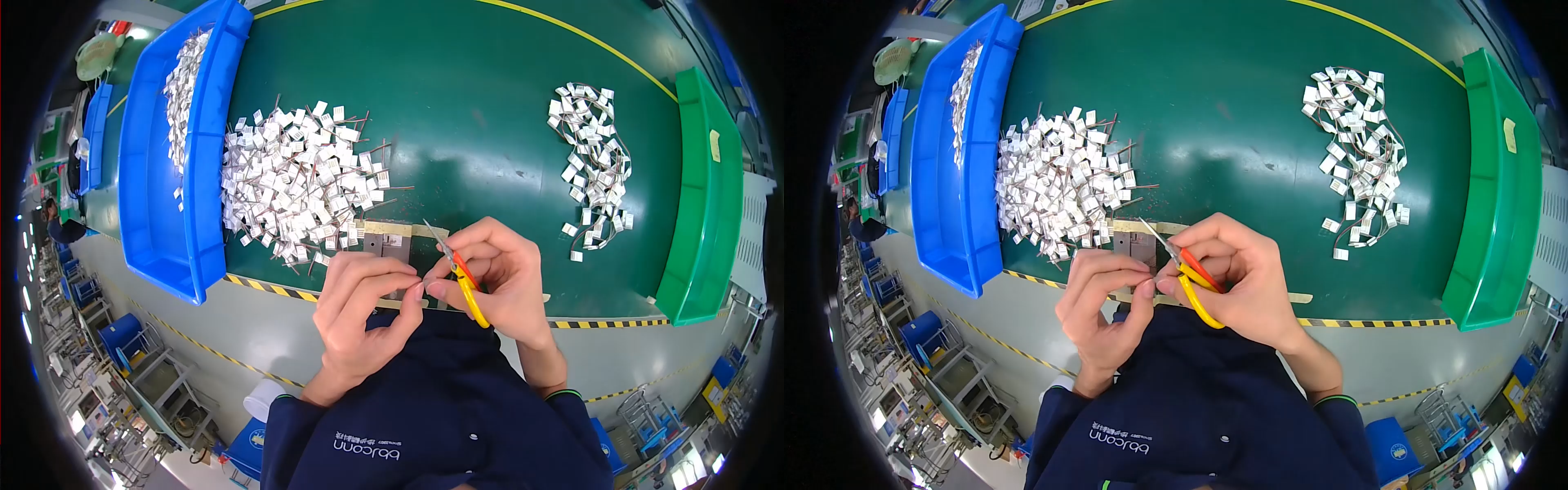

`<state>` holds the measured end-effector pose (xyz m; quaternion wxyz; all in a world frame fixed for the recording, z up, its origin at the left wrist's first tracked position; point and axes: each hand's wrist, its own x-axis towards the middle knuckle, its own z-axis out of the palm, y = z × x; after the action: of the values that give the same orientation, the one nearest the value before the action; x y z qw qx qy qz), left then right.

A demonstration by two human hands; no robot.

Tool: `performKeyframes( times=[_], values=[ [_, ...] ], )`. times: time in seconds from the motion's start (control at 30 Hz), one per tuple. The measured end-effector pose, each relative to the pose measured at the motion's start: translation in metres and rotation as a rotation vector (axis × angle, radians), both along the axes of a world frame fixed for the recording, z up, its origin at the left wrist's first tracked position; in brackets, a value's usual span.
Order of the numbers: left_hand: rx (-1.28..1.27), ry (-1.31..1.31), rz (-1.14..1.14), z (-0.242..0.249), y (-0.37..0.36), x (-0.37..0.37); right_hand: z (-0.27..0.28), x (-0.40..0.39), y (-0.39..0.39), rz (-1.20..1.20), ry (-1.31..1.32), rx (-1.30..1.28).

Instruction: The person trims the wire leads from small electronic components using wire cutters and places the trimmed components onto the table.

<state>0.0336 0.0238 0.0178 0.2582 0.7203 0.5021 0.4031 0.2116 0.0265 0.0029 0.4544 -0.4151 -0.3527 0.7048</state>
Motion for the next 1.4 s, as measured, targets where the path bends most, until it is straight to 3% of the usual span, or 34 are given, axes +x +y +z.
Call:
performKeyframes(
  times=[0.3,0.6,0.83,0.93,1.13,1.23,1.4],
  values=[
    [-0.044,-0.075,0.086,-0.002,-0.008,-0.001,0.0,-0.01,-0.007,-0.095,-0.089,0.084],
    [-0.09,-0.222,0.257,-0.005,-0.018,-0.02,-0.003,-0.01,-0.006,-0.16,0.009,0.006],
    [-0.251,-0.438,-0.27,-0.003,0.004,-0.027,0.001,-0.016,-0.004,0.049,0.37,-0.273],
    [-0.291,-0.578,-0.329,-0.019,0.003,-0.03,-0.002,-0.02,-0.003,0.077,0.44,-0.375],
    [-0.507,-0.821,-0.125,-0.019,0.003,-0.038,0.004,-0.04,-0.002,-0.1,0.179,-0.291],
    [-0.511,-0.823,0.05,-0.022,0.004,-0.037,0.002,-0.049,-0.002,-0.185,0.078,-0.121],
    [-0.556,-0.957,0.068,-0.031,-0.001,-0.037,0.003,-0.067,-0.002,-0.251,-0.038,-0.092]
  ],
)
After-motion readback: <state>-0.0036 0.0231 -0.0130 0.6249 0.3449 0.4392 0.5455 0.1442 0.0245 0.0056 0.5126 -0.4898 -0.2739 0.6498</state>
